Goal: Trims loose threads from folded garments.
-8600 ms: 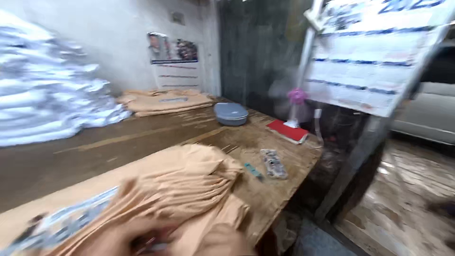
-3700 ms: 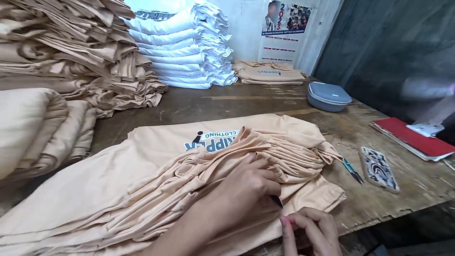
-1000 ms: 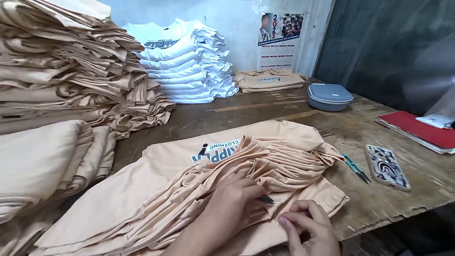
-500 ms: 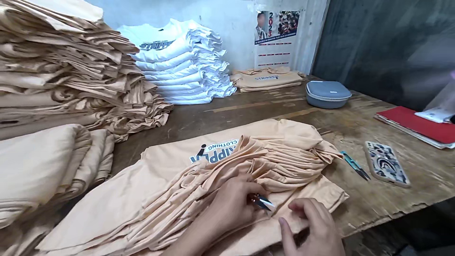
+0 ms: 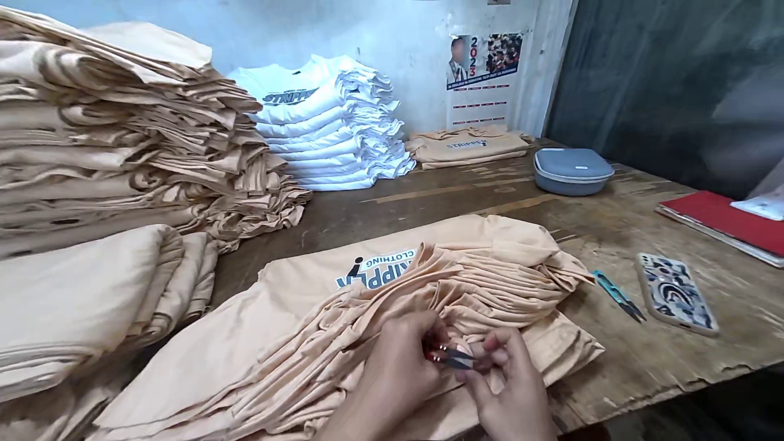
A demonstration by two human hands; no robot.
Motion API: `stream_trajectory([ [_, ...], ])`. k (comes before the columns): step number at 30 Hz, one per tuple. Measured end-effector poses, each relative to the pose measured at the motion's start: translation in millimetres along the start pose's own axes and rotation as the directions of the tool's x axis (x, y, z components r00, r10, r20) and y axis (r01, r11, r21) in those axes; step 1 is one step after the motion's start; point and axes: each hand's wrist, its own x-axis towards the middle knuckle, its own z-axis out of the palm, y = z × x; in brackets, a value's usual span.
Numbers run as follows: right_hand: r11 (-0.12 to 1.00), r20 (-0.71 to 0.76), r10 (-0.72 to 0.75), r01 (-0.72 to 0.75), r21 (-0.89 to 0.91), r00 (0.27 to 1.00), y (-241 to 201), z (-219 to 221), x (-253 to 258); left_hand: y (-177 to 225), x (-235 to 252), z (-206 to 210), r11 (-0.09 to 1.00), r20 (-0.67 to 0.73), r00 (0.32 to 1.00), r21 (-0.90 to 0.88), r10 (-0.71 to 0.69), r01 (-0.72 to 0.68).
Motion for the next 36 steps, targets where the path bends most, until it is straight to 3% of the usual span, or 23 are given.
stream_trajectory([
  [2,0.998,-0.028,-0.031,0.033,0.062,0.999,2,0,-2,7,-11,1,0.996,0.044,0.995,0.005,-0.087,0.087],
  [4,0.993,-0.04,-0.062,0.066,0.099,0.997,2,0,-4,10,-18,3,0.982,0.072,0.986,-0.102,-0.152,0.159],
  [6,0.987,-0.045,-0.094,0.099,0.125,0.995,4,0,-5,14,-25,9,0.972,0.068,0.988,-0.179,-0.141,0.151],
  [8,0.979,-0.063,-0.127,0.135,0.153,0.99,8,1,-5,20,-32,22,0.995,-0.1,0.994,-0.097,-0.035,0.025],
  [11,0.974,-0.049,-0.184,0.189,0.124,0.982,15,0,-7,18,-41,37,0.975,-0.326,0.933,0.203,0.154,-0.09],
  [13,0.966,0.019,-0.248,0.245,0.079,0.969,16,-3,-5,25,-50,34,0.964,-0.311,0.935,0.25,0.168,-0.09],
  [15,0.953,0.064,-0.301,0.302,-0.023,0.952,16,-5,-5,30,-56,28,0.984,-0.231,0.962,0.135,0.144,-0.115],
  [17,0.941,-0.003,-0.32,0.317,-0.12,0.948,14,-6,-13,27,-57,21,0.985,-0.159,0.973,-0.019,0.167,-0.172],
  [19,0.927,-0.132,-0.351,0.324,-0.187,0.927,13,-8,-22,23,-54,11,0.985,-0.16,0.98,-0.112,0.116,-0.135],
  [22,0.935,-0.226,-0.346,0.316,-0.159,0.911,10,-16,-30,6,-44,5,0.998,-0.192,0.98,-0.022,0.047,-0.052],
  [25,0.945,-0.238,-0.326,0.314,-0.088,0.915,8,-19,-31,-6,-39,19,0.986,-0.219,0.965,0.111,0.146,-0.124],
  [30,0.941,-0.197,-0.321,0.336,0.043,0.926,9,-21,-33,-2,-35,29,0.975,-0.222,0.956,0.154,0.192,-0.16],
  [32,0.926,-0.1,-0.361,0.369,0.078,0.927,13,-33,-36,-2,-35,23,0.988,-0.14,0.984,0.119,0.114,-0.098],
  [33,0.92,-0.042,-0.384,0.386,0.061,0.922,17,-40,-37,-2,-32,17,0.996,-0.024,0.999,0.075,0.044,-0.042],
  [36,0.903,0.119,-0.35,0.368,-0.22,0.929,18,-51,-36,1,-9,-4,0.988,0.365,0.924,-0.06,-0.114,0.145],
])
